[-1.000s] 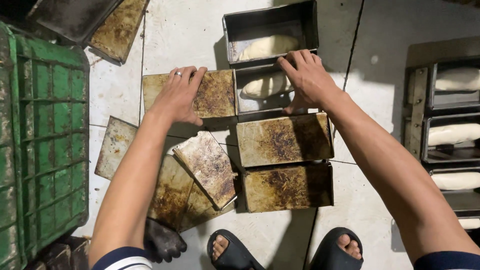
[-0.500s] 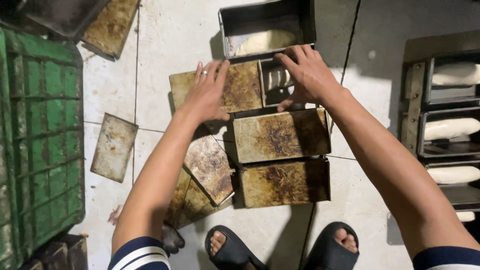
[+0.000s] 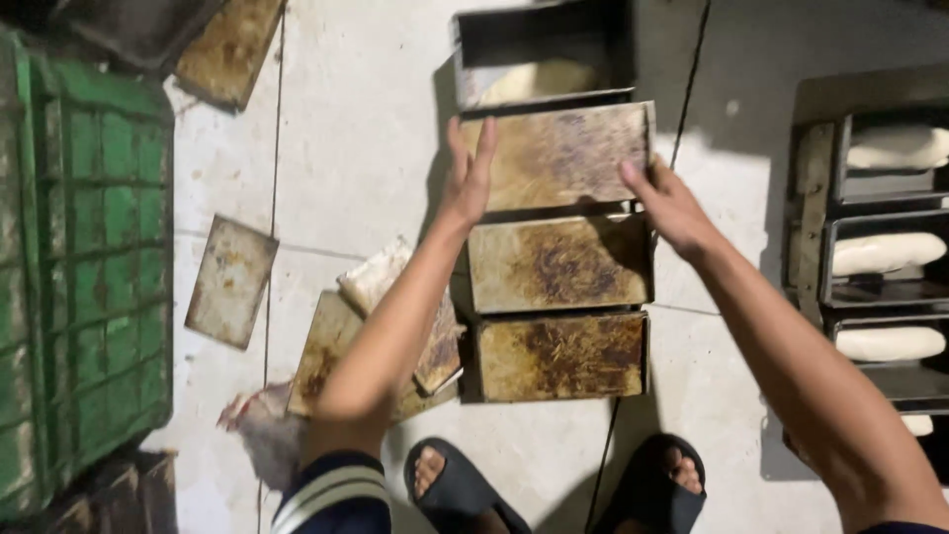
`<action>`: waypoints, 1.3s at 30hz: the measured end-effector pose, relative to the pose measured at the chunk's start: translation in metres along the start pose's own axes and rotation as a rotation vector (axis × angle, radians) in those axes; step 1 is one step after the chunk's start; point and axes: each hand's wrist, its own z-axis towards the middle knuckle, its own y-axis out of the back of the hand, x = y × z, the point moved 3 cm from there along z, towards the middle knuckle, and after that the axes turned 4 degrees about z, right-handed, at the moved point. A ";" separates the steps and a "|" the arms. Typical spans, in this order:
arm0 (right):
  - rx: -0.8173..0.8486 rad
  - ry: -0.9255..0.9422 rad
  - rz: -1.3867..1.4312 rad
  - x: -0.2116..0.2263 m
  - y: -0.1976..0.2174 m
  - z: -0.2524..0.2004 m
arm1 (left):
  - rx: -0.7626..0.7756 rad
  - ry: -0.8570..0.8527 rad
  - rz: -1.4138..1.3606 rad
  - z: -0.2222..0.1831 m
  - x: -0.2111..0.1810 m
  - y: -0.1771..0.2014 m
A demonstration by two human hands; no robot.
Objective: Placing bread dough into metal baking tins and stacking them on the floor
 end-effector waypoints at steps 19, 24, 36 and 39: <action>-0.149 0.398 -0.022 -0.033 0.065 -0.025 | 0.711 -0.678 1.592 -0.115 0.139 0.076; -0.146 0.689 -0.202 0.035 0.040 0.004 | 0.335 -0.997 1.457 -0.119 0.117 0.116; 0.043 0.541 -1.254 0.077 -0.017 0.155 | 0.076 -0.410 1.210 0.078 -0.032 0.137; 0.039 0.586 -1.280 0.081 -0.022 0.152 | 0.118 -0.458 1.196 0.095 -0.032 0.123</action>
